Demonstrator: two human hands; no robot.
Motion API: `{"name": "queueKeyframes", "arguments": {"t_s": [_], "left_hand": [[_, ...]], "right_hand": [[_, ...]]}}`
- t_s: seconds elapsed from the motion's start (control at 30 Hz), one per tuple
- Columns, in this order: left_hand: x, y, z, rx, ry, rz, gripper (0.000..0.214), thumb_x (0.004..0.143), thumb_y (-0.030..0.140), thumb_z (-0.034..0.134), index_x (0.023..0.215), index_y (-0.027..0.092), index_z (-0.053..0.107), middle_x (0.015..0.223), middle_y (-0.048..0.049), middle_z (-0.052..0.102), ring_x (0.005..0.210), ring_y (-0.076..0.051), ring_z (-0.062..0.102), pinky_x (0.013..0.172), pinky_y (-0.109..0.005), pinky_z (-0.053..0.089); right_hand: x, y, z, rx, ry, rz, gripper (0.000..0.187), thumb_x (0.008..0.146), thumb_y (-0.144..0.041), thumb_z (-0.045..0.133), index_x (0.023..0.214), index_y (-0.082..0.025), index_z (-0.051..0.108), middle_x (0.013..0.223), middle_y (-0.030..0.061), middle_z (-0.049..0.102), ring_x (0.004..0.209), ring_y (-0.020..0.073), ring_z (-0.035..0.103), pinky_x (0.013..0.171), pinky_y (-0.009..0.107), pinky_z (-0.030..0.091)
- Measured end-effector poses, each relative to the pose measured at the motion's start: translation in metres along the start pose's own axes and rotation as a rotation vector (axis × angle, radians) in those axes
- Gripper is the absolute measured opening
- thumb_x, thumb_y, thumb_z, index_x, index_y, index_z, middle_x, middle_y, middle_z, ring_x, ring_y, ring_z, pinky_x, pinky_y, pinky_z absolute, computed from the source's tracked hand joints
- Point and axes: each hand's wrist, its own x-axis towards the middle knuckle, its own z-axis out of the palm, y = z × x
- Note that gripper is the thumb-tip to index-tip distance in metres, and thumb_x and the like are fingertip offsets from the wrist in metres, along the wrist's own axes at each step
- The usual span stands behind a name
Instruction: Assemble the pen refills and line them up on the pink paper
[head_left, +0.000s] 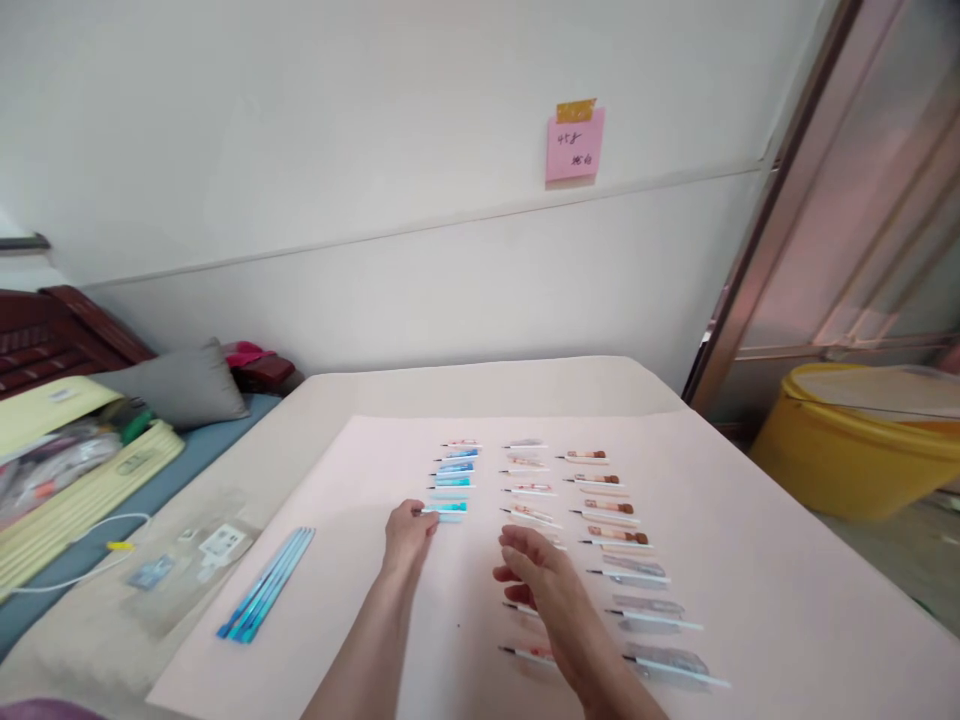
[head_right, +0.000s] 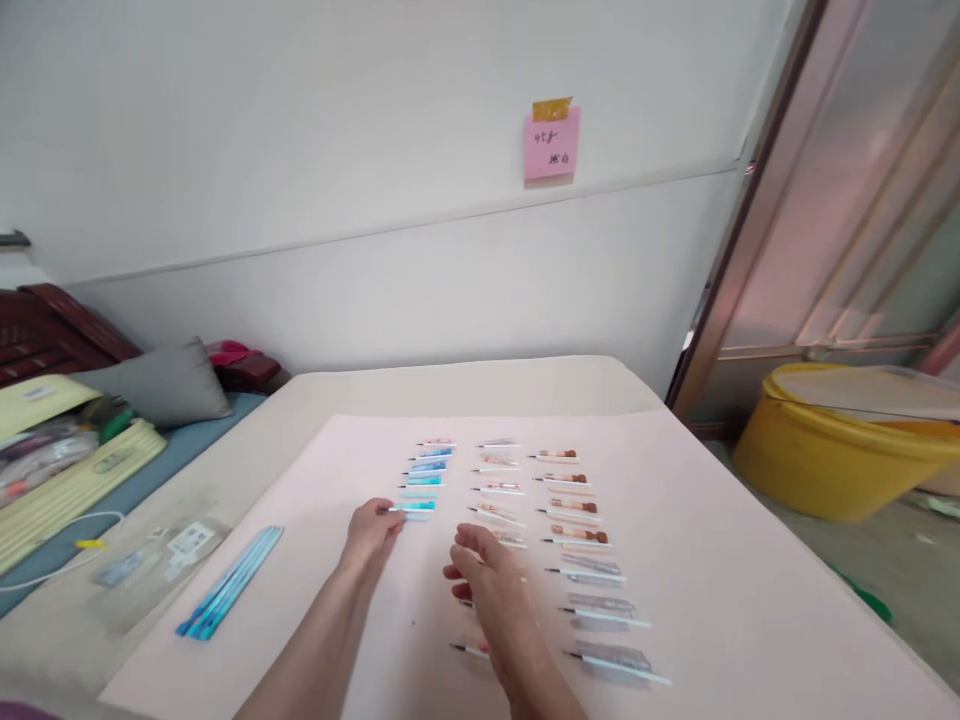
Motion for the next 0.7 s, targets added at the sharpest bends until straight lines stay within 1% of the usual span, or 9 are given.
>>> {"name": "queueKeyframes", "arguments": {"t_s": [0.07,0.17,0.3,0.37,0.43,0.53,0.6,0.63,0.7], "left_hand": [[0.0,0.002,-0.005,0.099,-0.009,0.039,0.031,0.057,0.022,0.066,0.086,0.014,0.06,0.07,-0.0039,0.061,0.066,-0.018,0.058,0.063,-0.027,0.04],[-0.005,0.004,-0.01,0.221,-0.028,0.078,0.037,0.061,0.021,0.063,0.097,0.014,0.059,0.079,-0.006,0.063,0.07,-0.018,0.058,0.065,-0.026,0.041],[-0.011,0.006,-0.023,0.383,-0.059,0.107,0.035,0.066,0.023,0.059,0.101,0.018,0.057,0.087,-0.0062,0.064,0.08,-0.018,0.058,0.07,-0.025,0.04],[-0.011,0.004,-0.038,0.479,-0.053,0.109,0.034,0.069,0.025,0.057,0.102,0.02,0.056,0.099,-0.0079,0.062,0.092,-0.02,0.056,0.077,-0.027,0.039],[-0.01,-0.001,-0.058,0.582,-0.03,0.09,0.033,0.072,0.027,0.054,0.105,0.021,0.055,0.112,-0.0097,0.057,0.106,-0.023,0.05,0.086,-0.031,0.036],[-0.008,-0.016,-0.091,0.736,0.029,-0.002,0.043,0.071,0.029,0.055,0.113,0.021,0.048,0.129,-0.0153,0.043,0.124,-0.032,0.032,0.094,-0.044,0.028],[-0.008,-0.026,-0.108,0.815,0.058,-0.088,0.051,0.07,0.031,0.057,0.118,0.019,0.044,0.136,-0.0203,0.034,0.128,-0.038,0.024,0.092,-0.052,0.026],[-0.009,-0.031,-0.114,0.844,0.062,-0.125,0.053,0.069,0.033,0.057,0.118,0.018,0.043,0.136,-0.0223,0.033,0.127,-0.04,0.025,0.09,-0.054,0.027],[-0.009,-0.036,-0.121,0.878,0.047,-0.166,0.052,0.069,0.035,0.057,0.116,0.017,0.045,0.13,-0.024,0.038,0.121,-0.042,0.033,0.085,-0.053,0.032]], "right_hand": [[-0.001,0.0,0.003,0.003,0.001,0.015,0.032,0.07,-0.036,0.061,0.097,-0.019,0.063,0.094,0.006,0.063,0.077,0.0192,0.064,0.065,0.03,0.048],[-0.002,-0.001,0.007,0.011,0.02,0.018,0.031,0.067,-0.036,0.064,0.093,-0.019,0.065,0.088,0.0053,0.065,0.074,0.0187,0.063,0.062,0.029,0.047],[-0.004,0.001,0.006,-0.043,0.008,0.022,0.031,0.067,-0.038,0.065,0.091,-0.018,0.067,0.087,0.0061,0.066,0.075,0.02,0.064,0.064,0.031,0.048],[-0.004,0.003,0.005,-0.08,0.0,0.03,0.032,0.067,-0.039,0.064,0.091,-0.018,0.067,0.088,0.007,0.067,0.078,0.0214,0.064,0.066,0.032,0.048],[-0.002,0.005,0.003,-0.109,-0.012,0.042,0.034,0.069,-0.042,0.063,0.092,-0.018,0.067,0.09,0.0079,0.067,0.081,0.0228,0.063,0.069,0.033,0.049],[0.0,0.006,0.004,-0.135,-0.033,0.08,0.037,0.066,-0.044,0.064,0.093,-0.018,0.067,0.093,0.0087,0.067,0.083,0.0241,0.063,0.071,0.034,0.049],[0.001,0.007,0.005,-0.143,-0.035,0.088,0.04,0.065,-0.046,0.065,0.093,-0.018,0.067,0.096,0.0088,0.067,0.084,0.0244,0.064,0.071,0.033,0.05],[0.002,0.008,0.006,-0.15,-0.038,0.091,0.041,0.064,-0.047,0.065,0.093,-0.018,0.067,0.097,0.0089,0.067,0.084,0.0244,0.064,0.07,0.033,0.05],[0.003,0.009,0.006,-0.173,-0.047,0.106,0.043,0.063,-0.049,0.065,0.093,-0.018,0.067,0.096,0.0089,0.067,0.084,0.0244,0.064,0.069,0.032,0.05]]}}
